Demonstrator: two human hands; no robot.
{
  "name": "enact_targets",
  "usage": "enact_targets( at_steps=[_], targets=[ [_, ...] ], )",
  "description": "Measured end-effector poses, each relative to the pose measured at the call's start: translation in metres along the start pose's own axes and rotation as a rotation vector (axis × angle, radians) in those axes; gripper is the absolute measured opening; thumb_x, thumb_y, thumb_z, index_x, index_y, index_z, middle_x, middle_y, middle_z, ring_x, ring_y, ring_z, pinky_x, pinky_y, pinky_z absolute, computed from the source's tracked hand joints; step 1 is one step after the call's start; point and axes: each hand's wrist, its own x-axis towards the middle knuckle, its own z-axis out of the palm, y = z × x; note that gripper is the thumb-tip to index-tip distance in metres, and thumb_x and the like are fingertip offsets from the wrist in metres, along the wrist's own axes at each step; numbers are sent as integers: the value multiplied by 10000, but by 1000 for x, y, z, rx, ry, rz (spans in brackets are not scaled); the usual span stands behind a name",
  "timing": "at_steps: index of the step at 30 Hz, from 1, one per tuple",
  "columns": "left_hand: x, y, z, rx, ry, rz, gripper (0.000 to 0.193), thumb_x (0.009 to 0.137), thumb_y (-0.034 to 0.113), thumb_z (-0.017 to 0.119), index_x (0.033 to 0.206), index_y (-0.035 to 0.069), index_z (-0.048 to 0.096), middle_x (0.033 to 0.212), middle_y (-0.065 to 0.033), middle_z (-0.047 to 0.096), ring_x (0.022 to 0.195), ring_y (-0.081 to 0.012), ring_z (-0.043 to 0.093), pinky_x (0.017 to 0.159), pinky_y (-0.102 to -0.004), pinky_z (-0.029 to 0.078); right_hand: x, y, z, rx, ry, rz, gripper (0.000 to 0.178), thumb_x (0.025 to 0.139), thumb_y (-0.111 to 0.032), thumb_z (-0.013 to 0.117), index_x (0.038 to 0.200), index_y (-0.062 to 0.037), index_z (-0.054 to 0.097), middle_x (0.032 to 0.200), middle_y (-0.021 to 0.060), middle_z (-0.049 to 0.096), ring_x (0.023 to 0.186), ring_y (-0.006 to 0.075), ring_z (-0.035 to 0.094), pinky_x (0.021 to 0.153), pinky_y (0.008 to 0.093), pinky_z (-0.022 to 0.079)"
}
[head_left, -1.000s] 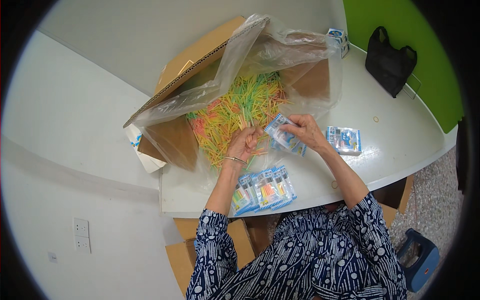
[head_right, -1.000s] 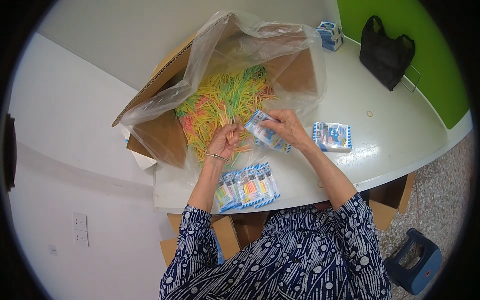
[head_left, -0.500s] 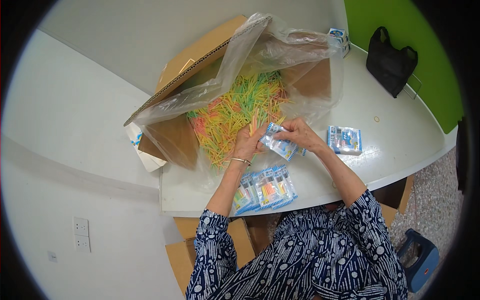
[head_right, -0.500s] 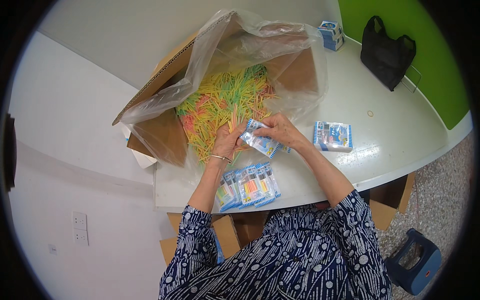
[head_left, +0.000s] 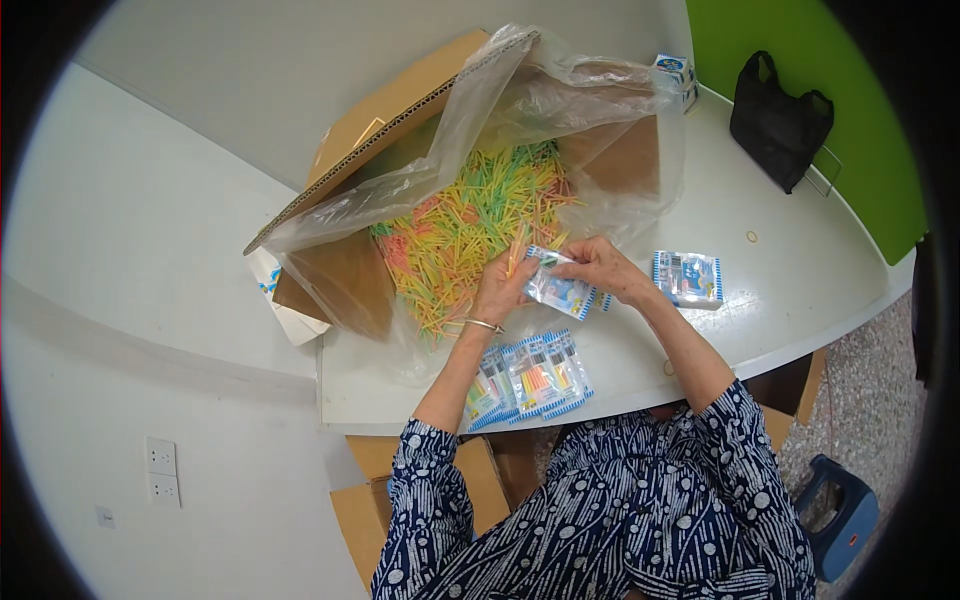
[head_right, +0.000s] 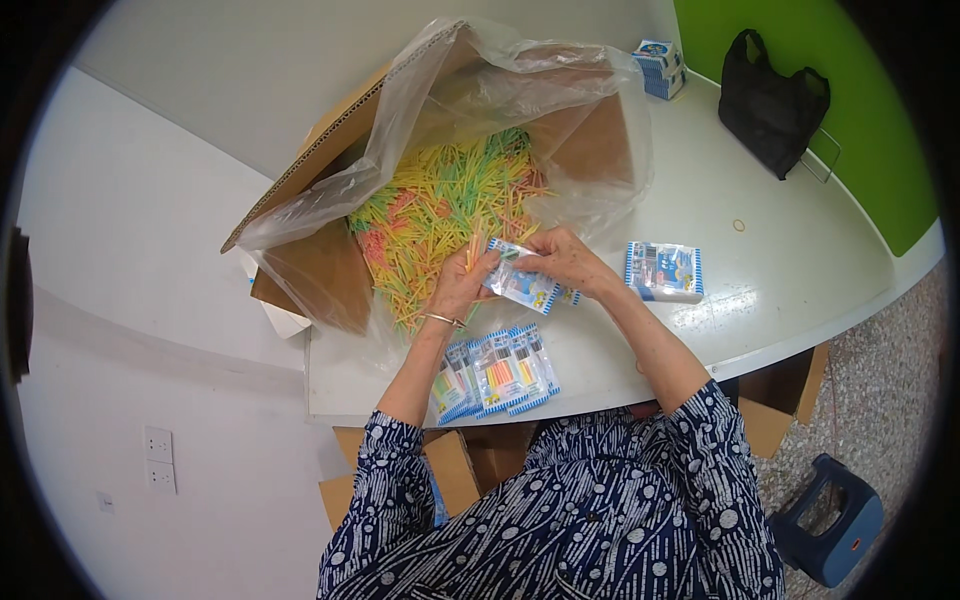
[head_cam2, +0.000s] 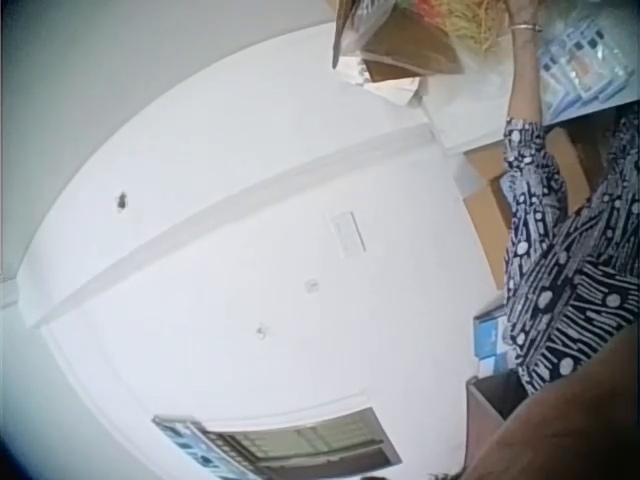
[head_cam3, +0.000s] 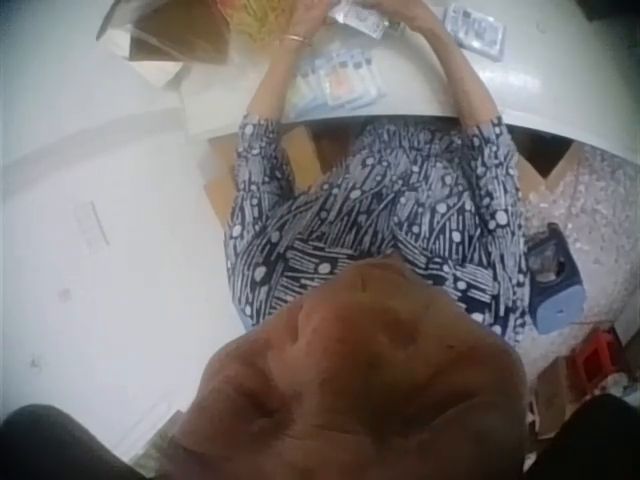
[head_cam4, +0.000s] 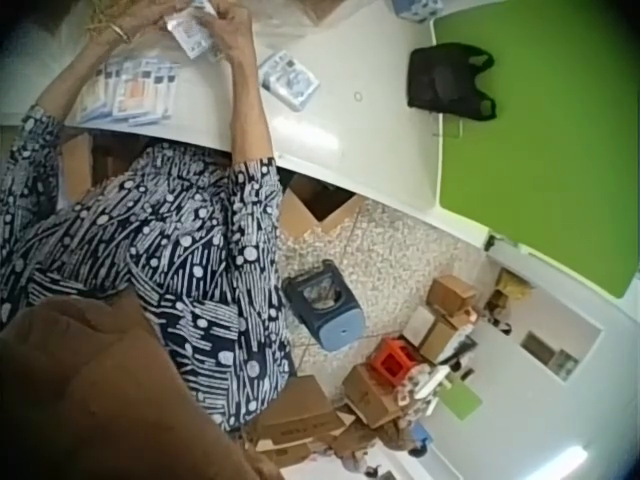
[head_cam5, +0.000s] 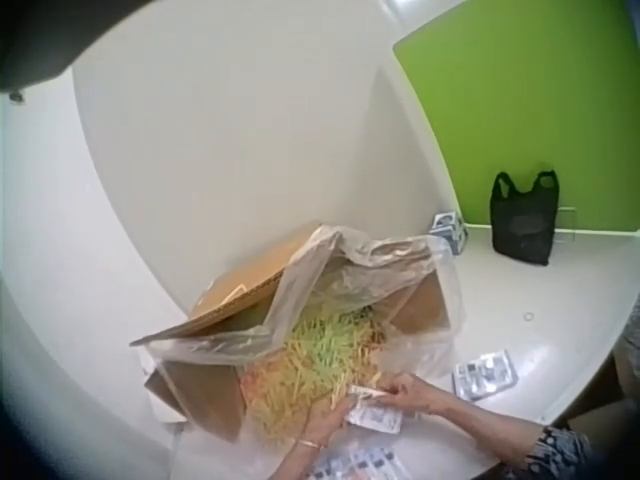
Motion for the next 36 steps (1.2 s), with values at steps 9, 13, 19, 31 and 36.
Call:
enact_targets(
  at_steps=[9,13,19,31,36],
  targets=[
    [-5,8,6,829,41,338,292,850,214,608,1060,17,557,796,-237,599,735,-390,595,641,-406,460,-2,11,-7,-145,58,-20,134,769,-119,691,721,1,659,616,22,604,549,60,505,501,243,404],
    [-2,-8,6,656,154,354,244,869,207,592,1001,3,564,721,-164,599,660,-279,604,608,-383,453,-3,7,-8,-127,23,17,154,769,-133,697,715,5,656,616,17,603,542,56,497,496,241,400],
    [0,-10,10,214,186,155,277,941,282,513,846,35,593,649,12,553,523,-52,481,466,-197,379,-10,1,-9,-145,-29,8,188,806,-167,675,740,9,663,615,-1,591,542,35,475,483,226,372],
    [8,22,-1,-530,270,36,340,940,367,492,931,32,549,836,-80,616,732,-176,609,643,-287,510,-18,9,-9,11,-117,34,210,863,-197,627,839,2,692,685,-37,606,607,16,483,530,194,365],
    [5,33,22,-533,136,101,409,951,387,460,952,-10,560,918,-122,614,881,-210,623,766,-312,515,-22,14,-5,183,-119,35,222,837,-190,665,914,17,696,792,-8,659,691,26,536,600,179,409]
  ],
)
